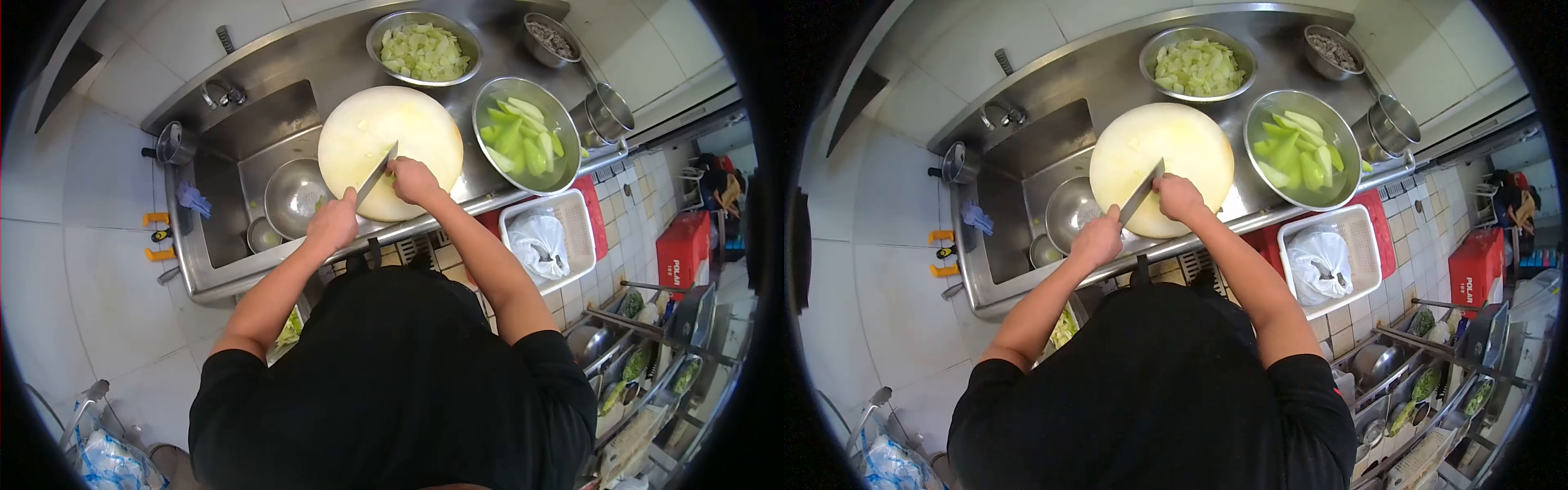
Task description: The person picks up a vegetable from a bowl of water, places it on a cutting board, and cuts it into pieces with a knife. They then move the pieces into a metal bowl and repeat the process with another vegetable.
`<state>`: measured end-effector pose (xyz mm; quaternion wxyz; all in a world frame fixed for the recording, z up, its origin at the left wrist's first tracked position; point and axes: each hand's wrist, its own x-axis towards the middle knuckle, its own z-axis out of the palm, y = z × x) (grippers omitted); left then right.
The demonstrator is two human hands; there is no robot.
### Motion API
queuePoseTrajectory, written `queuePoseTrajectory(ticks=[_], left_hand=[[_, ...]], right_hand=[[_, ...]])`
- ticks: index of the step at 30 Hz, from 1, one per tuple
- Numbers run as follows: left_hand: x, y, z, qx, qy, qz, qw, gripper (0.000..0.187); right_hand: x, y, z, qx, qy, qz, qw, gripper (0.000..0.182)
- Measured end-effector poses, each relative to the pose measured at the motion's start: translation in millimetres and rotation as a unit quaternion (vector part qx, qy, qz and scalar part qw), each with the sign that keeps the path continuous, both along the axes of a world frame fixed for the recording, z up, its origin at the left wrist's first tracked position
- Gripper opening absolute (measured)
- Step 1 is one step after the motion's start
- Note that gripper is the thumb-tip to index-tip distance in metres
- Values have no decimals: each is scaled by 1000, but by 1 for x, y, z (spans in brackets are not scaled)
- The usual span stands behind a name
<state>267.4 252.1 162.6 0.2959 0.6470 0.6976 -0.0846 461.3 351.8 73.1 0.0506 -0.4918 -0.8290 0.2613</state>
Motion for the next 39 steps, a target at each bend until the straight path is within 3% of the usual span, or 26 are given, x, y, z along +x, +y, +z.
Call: queuePoseTrajectory(ticks=[2,5,8,11,14,17,20,23,26,29,32,39], left_hand=[[-8,3,-27,4,-7,0,1000,24],[7,4,18,3,17,5,1000,35],[-2,3,-14,-2,-10,8,1000,34],[5,2,10,-2,8,-7,1000,26],[0,0,-17,-14,-4,6,1000,26],[5,-1,3,4,10,-13,1000,26],[4,-3,-17,-11,2,12,1000,25],[6,-2,8,7,19,-11,1000,25],[7,-5,-10,6,30,-12,999,26],[8,-5,12,16,18,-18,1000,29],[11,-9,-7,12,21,-7,1000,29],[13,-6,-1,18,14,-14,1000,22]], right_hand=[[-2,3,2,7,8,-2,1000,31],[1,0,1,10,27,-9,1000,28],[-1,1,5,10,35,-13,999,26],[3,-5,-1,5,42,-27,999,25],[1,-2,7,5,47,-27,999,25],[5,-6,5,3,61,-28,998,27],[4,-2,1,13,60,-10,998,29],[9,-1,3,4,57,-1,998,31],[8,-2,3,-1,53,-5,999,32],[10,-2,5,-5,59,-24,998,33],[9,-6,1,-12,57,-34,998,31],[14,-10,0,-3,78,-46,996,27]])
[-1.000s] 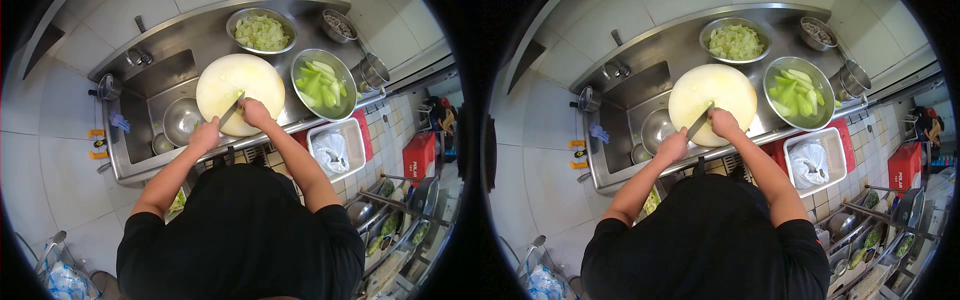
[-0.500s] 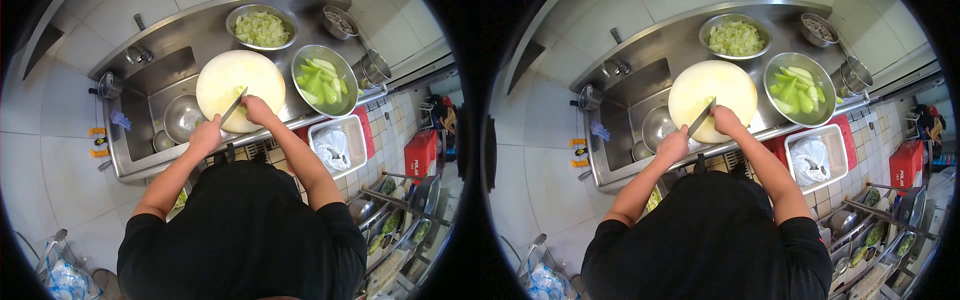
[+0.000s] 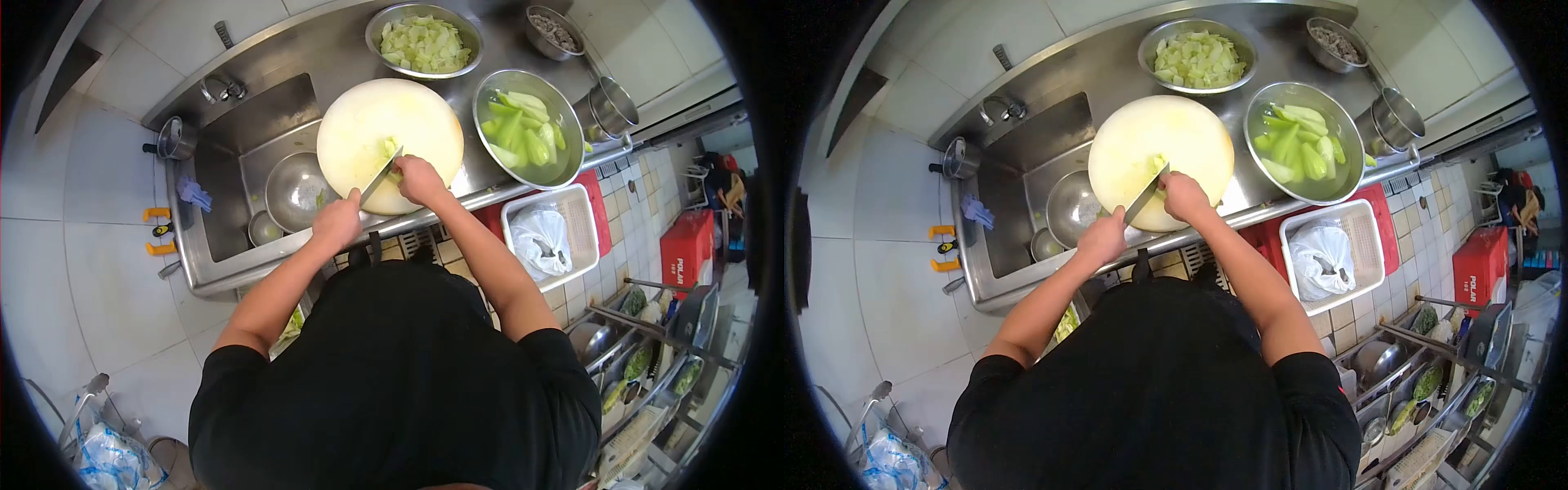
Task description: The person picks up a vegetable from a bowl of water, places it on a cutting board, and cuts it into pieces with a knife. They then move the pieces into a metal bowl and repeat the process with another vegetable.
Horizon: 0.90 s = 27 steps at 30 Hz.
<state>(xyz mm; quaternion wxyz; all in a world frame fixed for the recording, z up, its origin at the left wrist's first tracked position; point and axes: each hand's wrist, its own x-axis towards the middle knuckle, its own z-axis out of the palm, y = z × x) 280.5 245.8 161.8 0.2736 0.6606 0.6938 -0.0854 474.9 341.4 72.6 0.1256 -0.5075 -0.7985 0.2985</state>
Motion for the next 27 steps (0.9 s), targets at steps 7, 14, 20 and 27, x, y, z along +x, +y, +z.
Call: queuePoseTrajectory(ticks=[7,14,20,27], left_hand=[[-1,0,-11,20,-18,-7,1000,20],[-6,0,-27,22,-31,-11,999,19],[-8,-2,-33,25,-44,-16,999,20],[-5,-5,-25,24,-30,-19,999,19]], right_hand=[[3,-6,-3,0,29,-12,1000,26],[5,-12,-8,12,41,-16,999,22],[6,-15,-7,20,47,-22,998,21],[7,-15,-7,1,55,-24,998,19]])
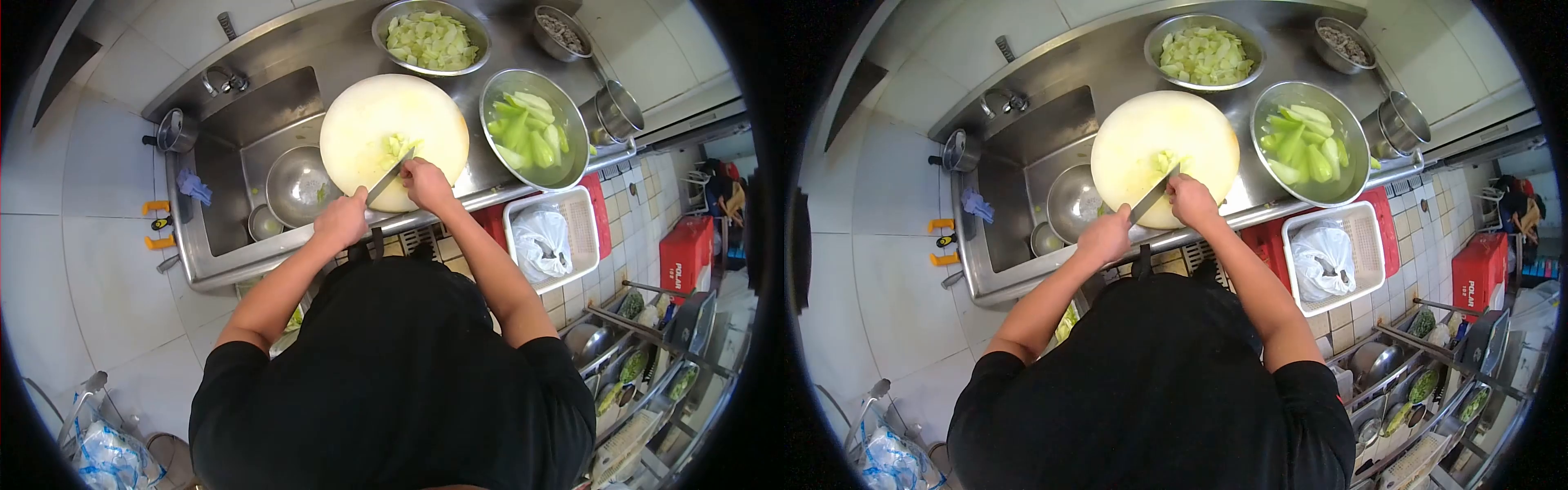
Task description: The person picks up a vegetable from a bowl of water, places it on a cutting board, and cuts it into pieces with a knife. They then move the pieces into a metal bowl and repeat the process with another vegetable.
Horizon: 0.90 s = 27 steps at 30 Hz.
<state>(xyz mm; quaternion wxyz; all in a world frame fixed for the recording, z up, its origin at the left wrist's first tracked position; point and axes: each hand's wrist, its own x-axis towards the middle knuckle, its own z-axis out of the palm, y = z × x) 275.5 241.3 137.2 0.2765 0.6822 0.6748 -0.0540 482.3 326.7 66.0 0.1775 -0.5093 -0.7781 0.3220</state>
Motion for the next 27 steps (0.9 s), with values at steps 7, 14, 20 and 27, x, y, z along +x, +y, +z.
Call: queuePoseTrajectory(ticks=[7,14,20,27], left_hand=[[-4,-2,13,0,-3,3,1000,19],[-3,-4,-6,12,-8,-8,1000,18],[1,-5,38,3,15,-27,1000,25],[1,1,4,14,4,-33,999,25]], right_hand=[[3,-4,2,-9,-27,10,1000,22],[3,-7,-1,21,-27,-27,999,22],[3,-11,4,25,-34,-25,999,22],[6,-13,4,25,-31,-36,999,21]])
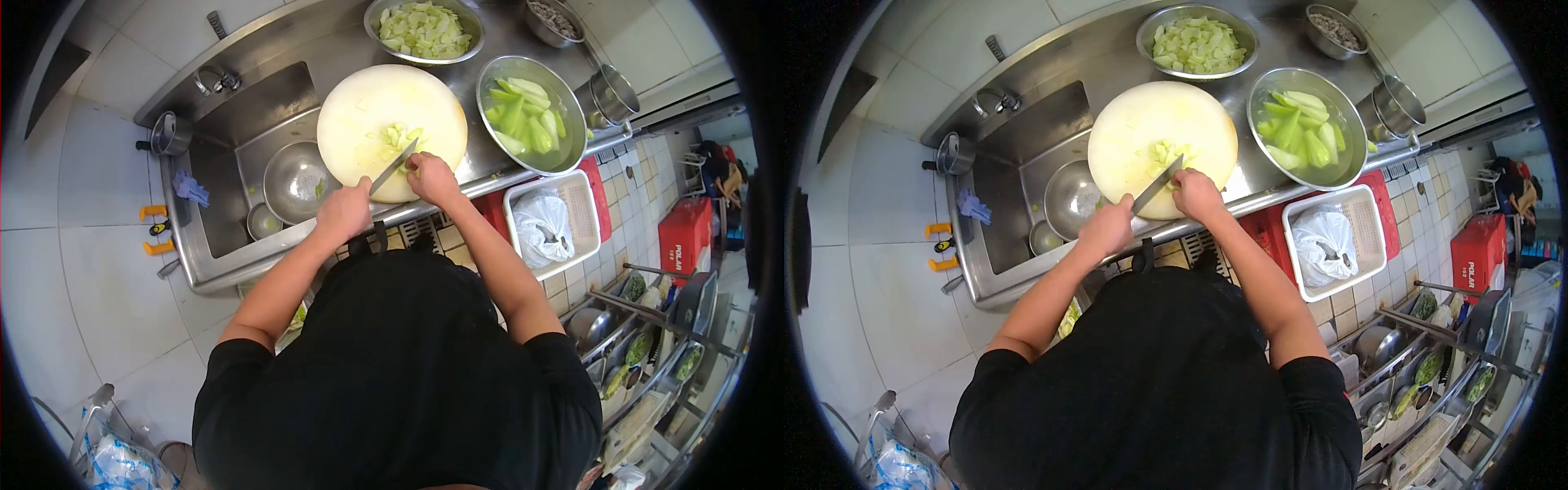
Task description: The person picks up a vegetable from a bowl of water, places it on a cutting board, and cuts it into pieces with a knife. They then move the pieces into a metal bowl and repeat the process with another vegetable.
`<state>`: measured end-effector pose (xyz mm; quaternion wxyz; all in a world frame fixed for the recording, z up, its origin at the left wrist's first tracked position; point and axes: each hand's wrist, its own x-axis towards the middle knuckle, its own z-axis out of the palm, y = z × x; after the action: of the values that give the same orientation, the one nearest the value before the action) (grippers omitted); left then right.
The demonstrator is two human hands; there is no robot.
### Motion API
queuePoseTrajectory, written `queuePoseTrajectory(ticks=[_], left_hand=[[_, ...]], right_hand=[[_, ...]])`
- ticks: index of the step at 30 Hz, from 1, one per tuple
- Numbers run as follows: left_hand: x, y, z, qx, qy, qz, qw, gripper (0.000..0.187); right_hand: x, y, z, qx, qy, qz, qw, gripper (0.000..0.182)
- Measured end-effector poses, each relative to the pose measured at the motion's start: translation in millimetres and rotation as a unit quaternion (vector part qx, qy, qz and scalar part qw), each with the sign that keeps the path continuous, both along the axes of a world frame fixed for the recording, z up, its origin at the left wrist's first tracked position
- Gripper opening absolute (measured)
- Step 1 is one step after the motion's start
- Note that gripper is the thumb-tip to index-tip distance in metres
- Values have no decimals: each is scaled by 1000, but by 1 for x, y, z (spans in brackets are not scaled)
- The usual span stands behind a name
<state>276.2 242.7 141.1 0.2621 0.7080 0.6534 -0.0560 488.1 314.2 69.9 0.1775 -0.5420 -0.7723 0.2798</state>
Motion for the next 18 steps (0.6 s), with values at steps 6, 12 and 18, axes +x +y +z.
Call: queuePoseTrajectory(ticks=[6,12,18], left_hand=[[4,-6,7,-14,6,-2,1000,26],[4,-8,23,-25,8,-13,1000,27],[3,-9,22,-36,16,-5,999,23]], right_hand=[[0,-8,-12,20,9,-2,1000,16],[2,-8,-18,25,-8,-8,1000,14],[-1,-15,-19,41,-46,-32,998,12]])
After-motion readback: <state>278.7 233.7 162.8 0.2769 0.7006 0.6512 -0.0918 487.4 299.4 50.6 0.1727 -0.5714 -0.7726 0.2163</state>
